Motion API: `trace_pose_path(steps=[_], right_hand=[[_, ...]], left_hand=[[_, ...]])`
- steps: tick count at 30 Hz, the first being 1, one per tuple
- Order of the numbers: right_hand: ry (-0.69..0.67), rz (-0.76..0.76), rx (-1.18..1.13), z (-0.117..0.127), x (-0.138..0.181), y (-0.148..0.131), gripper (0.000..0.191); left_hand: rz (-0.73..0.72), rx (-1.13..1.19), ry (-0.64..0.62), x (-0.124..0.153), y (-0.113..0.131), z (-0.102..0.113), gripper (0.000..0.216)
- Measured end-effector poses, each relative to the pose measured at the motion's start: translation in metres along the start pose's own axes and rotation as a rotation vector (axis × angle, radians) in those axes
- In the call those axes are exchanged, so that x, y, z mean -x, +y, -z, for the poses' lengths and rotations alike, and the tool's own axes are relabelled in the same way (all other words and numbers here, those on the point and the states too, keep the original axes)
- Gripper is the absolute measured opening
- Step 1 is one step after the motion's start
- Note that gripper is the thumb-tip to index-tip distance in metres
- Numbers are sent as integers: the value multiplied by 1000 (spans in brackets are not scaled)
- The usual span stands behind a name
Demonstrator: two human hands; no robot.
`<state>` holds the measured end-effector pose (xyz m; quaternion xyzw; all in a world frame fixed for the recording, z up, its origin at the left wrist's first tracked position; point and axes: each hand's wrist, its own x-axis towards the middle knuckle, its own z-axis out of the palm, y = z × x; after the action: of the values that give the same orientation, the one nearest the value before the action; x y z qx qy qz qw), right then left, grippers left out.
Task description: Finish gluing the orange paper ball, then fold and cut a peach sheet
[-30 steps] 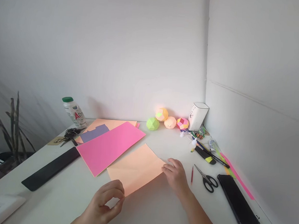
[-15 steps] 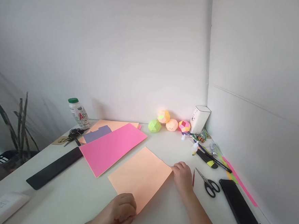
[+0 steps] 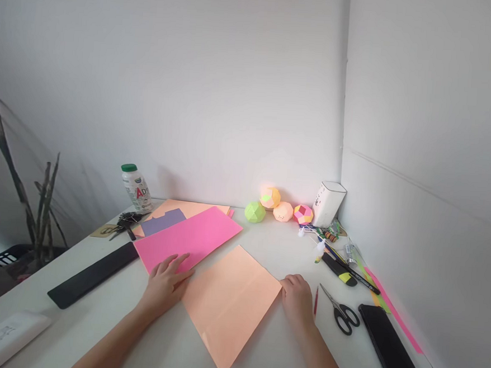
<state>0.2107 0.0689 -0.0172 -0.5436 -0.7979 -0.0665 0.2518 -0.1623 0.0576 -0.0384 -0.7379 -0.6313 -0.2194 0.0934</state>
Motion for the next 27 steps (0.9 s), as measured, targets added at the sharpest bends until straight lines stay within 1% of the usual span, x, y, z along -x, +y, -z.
trace_pose_path(steps=[3,5,9,12,14,16,17,18,19,20,21,23,25,27], right_hand=[[-3,8,-5,0,0,-1,36],[7,13,-12,-1,1,-1,37],[37,32,-31,-4,1,0,38],[54,46,-41,-7,-1,4,38],[57,56,-45,-8,-2,7,39],[53,65,-48,-9,-3,8,39],[48,66,-49,-10,-4,7,39],[43,67,-48,-11,-4,5,39],[36,68,-47,-11,-4,3,38],[29,68,-44,-11,-5,1,37],[23,65,-38,-11,-5,0,36],[21,34,-14,-8,-7,5,32],[54,-61,43,1,-8,21,29],[115,-218,134,14,-8,46,30]], left_hand=[[72,-26,-69,-4,8,-6,37],[108,-30,-85,-10,9,-12,41],[126,-31,-67,-25,0,-19,40],[98,-18,-42,-27,-3,-15,36],[-4,24,-1,-22,4,-7,33],[-240,146,72,-13,22,2,31],[-378,212,53,-6,33,6,34],[-515,262,-9,0,46,11,40],[-622,291,-100,7,59,14,48],[-695,309,-183,14,71,17,57],[-734,315,-257,21,81,19,63],[-728,275,-332,31,94,21,65],[-686,212,-352,37,97,22,63],[-626,157,-339,38,95,23,61]])
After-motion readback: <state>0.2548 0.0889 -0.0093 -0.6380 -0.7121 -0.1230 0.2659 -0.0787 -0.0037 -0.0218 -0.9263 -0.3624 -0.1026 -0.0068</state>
